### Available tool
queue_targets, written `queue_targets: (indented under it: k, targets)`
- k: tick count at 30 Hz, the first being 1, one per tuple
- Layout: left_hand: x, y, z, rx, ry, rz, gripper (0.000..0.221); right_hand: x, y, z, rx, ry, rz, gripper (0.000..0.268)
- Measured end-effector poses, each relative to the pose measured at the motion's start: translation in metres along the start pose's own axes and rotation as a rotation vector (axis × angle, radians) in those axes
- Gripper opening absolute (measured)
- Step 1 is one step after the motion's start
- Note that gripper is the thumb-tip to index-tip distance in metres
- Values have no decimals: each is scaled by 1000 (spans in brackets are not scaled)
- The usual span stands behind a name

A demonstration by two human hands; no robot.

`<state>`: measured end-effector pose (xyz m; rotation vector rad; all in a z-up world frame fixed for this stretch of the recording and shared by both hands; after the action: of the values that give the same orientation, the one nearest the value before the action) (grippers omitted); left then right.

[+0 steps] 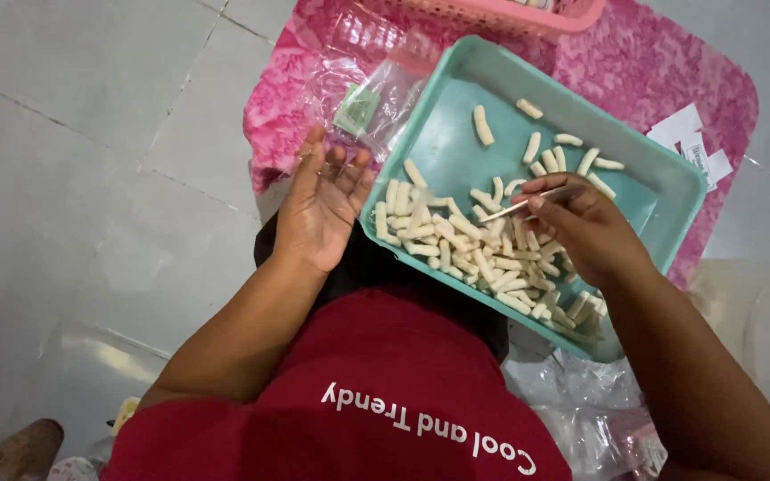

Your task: Manually picking up small white snacks from a tray and placing them into small plastic bags, occasionally adding a label.

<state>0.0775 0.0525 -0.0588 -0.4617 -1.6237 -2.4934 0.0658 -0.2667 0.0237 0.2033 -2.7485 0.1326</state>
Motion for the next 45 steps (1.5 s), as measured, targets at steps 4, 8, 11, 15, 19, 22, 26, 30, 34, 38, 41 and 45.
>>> queue_targets:
  k: [4,8,11,15,19,22,26,30,34,38,41,45]
  targets:
    - [4,16,2,-25,34,4,39,8,-11,8,-68,52,-1,25]
    - [12,46,11,-64,120,37,47,13,-40,13,-157,91,79,20]
    - [11,56,8,-66,151,47,46,22,-57,7,-161,117,130,15]
    - [10,75,-2,-30,158,10,47,43,-65,-26,-108,5,262,11]
    - [11,93,-15,-82,84,46,44,68,-70,-57,-63,-230,342,12]
    - [8,100,-30,10,5,121,48,82,-65,-83,-80,-331,443,13]
    - [7,106,-50,21,-95,113,32,96,-40,-114,86,-447,482,13]
    - [9,108,-74,62,-254,152,28,98,-15,-118,216,-672,480,19]
    - [12,104,-88,119,-340,180,26,102,5,-117,387,-776,400,17]
    - [14,102,-90,174,-376,199,30,109,7,-97,488,-1107,224,19]
    - [13,98,-92,204,-406,204,33,122,-2,-91,673,-1373,102,13]
    - [9,89,-92,227,-424,147,25,145,-58,-45,507,-1465,403,21]
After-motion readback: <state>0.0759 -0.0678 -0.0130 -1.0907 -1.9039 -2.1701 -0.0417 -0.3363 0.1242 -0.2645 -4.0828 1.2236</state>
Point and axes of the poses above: each hand's wrist, its own x-axis away from the middle knuckle, its own y-axis out of the palm, z = x × y, the point moved 4 cm from there along -x, towards the middle knuckle, and after that the axes turned 2 degrees about -z, right-handed, at the moved point
